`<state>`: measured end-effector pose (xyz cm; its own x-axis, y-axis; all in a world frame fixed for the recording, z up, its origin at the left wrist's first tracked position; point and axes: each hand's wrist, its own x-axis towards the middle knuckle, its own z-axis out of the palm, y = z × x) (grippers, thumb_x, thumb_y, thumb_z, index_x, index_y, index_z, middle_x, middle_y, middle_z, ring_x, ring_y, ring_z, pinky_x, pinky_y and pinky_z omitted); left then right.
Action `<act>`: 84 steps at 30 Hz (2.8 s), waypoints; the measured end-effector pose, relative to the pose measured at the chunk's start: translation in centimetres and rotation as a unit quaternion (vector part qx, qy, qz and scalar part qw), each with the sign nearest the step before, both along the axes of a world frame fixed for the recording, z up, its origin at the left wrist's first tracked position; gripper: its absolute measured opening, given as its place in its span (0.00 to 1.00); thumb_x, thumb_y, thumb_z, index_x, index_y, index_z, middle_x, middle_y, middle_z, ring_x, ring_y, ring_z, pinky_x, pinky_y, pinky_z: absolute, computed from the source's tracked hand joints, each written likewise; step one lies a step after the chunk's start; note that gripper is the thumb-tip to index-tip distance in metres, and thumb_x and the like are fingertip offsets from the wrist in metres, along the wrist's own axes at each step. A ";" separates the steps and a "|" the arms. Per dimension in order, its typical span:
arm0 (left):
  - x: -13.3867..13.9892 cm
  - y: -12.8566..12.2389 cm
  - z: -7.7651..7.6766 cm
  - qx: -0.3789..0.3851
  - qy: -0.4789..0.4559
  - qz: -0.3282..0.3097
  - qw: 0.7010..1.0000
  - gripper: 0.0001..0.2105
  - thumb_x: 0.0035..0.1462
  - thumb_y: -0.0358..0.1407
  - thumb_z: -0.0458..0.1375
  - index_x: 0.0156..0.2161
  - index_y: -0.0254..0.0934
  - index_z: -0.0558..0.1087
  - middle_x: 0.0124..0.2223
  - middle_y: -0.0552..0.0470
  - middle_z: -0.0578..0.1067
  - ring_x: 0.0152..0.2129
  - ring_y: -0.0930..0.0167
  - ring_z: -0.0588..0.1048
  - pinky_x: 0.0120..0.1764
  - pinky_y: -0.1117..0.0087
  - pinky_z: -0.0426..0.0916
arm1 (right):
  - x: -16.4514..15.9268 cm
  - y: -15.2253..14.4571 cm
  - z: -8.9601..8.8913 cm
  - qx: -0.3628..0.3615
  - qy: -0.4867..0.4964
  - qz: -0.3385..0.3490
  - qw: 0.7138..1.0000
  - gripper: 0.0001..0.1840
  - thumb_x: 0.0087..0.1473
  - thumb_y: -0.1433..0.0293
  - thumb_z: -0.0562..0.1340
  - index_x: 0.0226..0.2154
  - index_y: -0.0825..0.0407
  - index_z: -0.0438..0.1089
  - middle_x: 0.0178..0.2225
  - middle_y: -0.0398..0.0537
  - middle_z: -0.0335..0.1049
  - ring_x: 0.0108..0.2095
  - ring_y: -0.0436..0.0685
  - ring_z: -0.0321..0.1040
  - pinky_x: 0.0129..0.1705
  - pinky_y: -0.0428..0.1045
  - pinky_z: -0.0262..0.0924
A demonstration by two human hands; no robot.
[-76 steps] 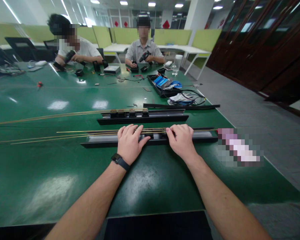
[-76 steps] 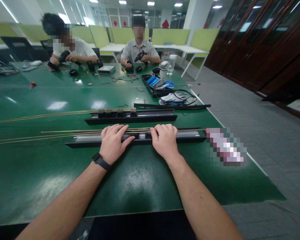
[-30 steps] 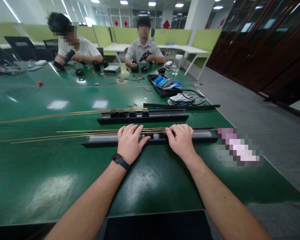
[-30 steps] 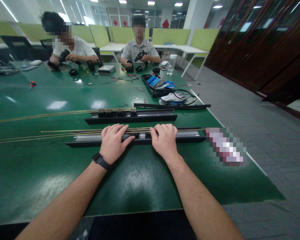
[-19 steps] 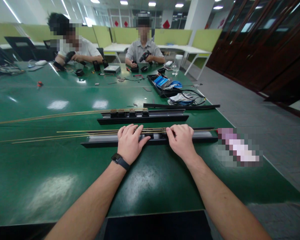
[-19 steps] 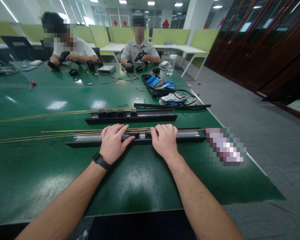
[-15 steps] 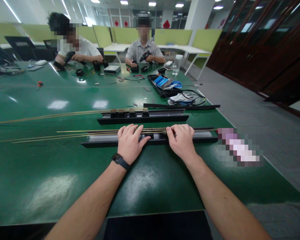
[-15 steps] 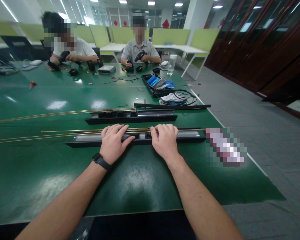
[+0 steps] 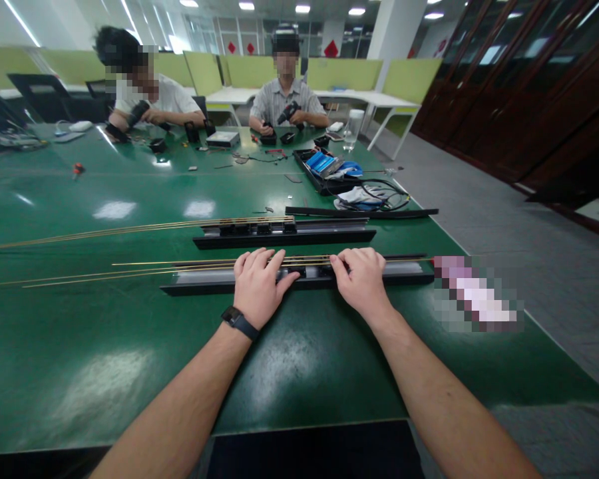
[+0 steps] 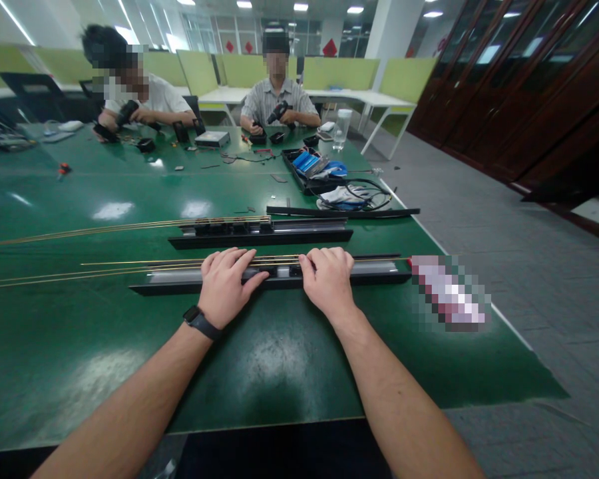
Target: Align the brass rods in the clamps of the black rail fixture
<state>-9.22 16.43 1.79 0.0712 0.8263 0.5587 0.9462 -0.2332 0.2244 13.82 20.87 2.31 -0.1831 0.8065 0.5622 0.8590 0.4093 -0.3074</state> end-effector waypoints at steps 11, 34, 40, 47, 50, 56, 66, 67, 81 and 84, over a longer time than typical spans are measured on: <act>0.0 0.0 0.1 -0.003 -0.001 -0.002 1.000 0.22 0.65 0.51 0.59 0.58 0.41 0.75 0.56 0.41 0.79 0.59 0.55 0.72 0.63 0.49 0.57 | 0.0 -0.3 0.3 0.008 -0.008 -0.009 1.000 0.18 0.69 0.59 0.54 0.31 0.48 0.69 0.32 0.47 0.75 0.41 0.60 0.63 0.49 0.57 0.47; 0.0 0.0 0.0 -0.004 -0.005 -0.002 1.000 0.22 0.65 0.51 0.59 0.58 0.42 0.75 0.56 0.41 0.78 0.59 0.54 0.72 0.63 0.49 0.57 | 0.0 -0.1 0.2 -0.010 -0.009 -0.005 1.000 0.18 0.69 0.60 0.55 0.29 0.48 0.67 0.31 0.46 0.73 0.40 0.60 0.63 0.49 0.57 0.47; 0.0 0.0 0.1 -0.006 -0.006 -0.002 1.000 0.22 0.65 0.51 0.59 0.58 0.42 0.75 0.56 0.41 0.78 0.59 0.54 0.72 0.63 0.48 0.57 | -0.1 -0.3 0.4 0.000 -0.006 -0.010 1.000 0.16 0.68 0.58 0.55 0.33 0.49 0.70 0.34 0.48 0.75 0.42 0.60 0.64 0.50 0.57 0.47; 0.1 0.0 0.1 -0.002 0.005 0.003 1.000 0.23 0.65 0.50 0.60 0.58 0.40 0.75 0.56 0.42 0.79 0.58 0.55 0.72 0.62 0.48 0.58 | -0.1 0.0 -0.1 0.009 -0.014 -0.004 1.000 0.16 0.68 0.59 0.56 0.30 0.48 0.69 0.31 0.46 0.74 0.41 0.59 0.63 0.48 0.56 0.46; 0.1 0.0 0.1 0.000 0.007 0.003 1.000 0.22 0.65 0.50 0.60 0.58 0.40 0.75 0.56 0.42 0.79 0.58 0.55 0.72 0.62 0.49 0.58 | -0.1 0.0 -0.1 0.005 -0.009 0.000 1.000 0.16 0.68 0.60 0.56 0.30 0.48 0.68 0.31 0.46 0.74 0.40 0.59 0.63 0.48 0.56 0.46; 0.0 0.0 0.0 0.001 0.001 0.001 1.000 0.22 0.64 0.50 0.60 0.58 0.41 0.75 0.56 0.42 0.79 0.58 0.55 0.72 0.62 0.49 0.58 | 0.0 0.0 -0.1 -0.011 -0.003 -0.002 1.000 0.16 0.68 0.61 0.56 0.30 0.49 0.67 0.31 0.46 0.74 0.40 0.59 0.62 0.48 0.56 0.46; 0.1 0.0 0.1 0.003 -0.002 0.001 1.000 0.22 0.64 0.50 0.60 0.57 0.40 0.75 0.56 0.42 0.79 0.58 0.55 0.72 0.62 0.49 0.58 | -0.1 -0.1 0.1 0.003 -0.009 -0.007 1.000 0.16 0.68 0.58 0.56 0.31 0.49 0.69 0.33 0.47 0.75 0.41 0.60 0.63 0.49 0.57 0.46; 0.1 0.0 0.1 0.004 -0.001 0.002 1.000 0.22 0.64 0.50 0.60 0.57 0.40 0.75 0.56 0.42 0.79 0.58 0.55 0.72 0.62 0.49 0.58 | -0.1 -0.1 0.0 0.005 -0.011 -0.006 1.000 0.16 0.68 0.58 0.56 0.31 0.49 0.69 0.33 0.47 0.74 0.41 0.60 0.63 0.49 0.57 0.46; 0.0 0.1 0.0 -0.001 -0.003 0.000 1.000 0.22 0.65 0.50 0.60 0.58 0.41 0.75 0.56 0.42 0.79 0.58 0.55 0.72 0.62 0.49 0.58 | -0.1 0.0 0.1 -0.006 -0.011 -0.005 1.000 0.17 0.68 0.60 0.56 0.29 0.49 0.67 0.31 0.46 0.73 0.40 0.59 0.62 0.48 0.56 0.46; 0.0 0.0 0.1 -0.001 -0.003 -0.001 1.000 0.22 0.65 0.51 0.60 0.58 0.41 0.75 0.56 0.42 0.79 0.58 0.55 0.72 0.63 0.49 0.57 | -0.1 -0.1 0.2 -0.014 -0.013 -0.006 1.000 0.17 0.69 0.60 0.55 0.29 0.49 0.67 0.31 0.47 0.73 0.40 0.59 0.62 0.48 0.56 0.46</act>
<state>-9.19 16.45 1.85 0.0698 0.8278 0.5567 0.9445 -0.2344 0.2301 13.73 20.81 2.47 -0.1878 0.8244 0.5340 0.8717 0.3905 -0.2962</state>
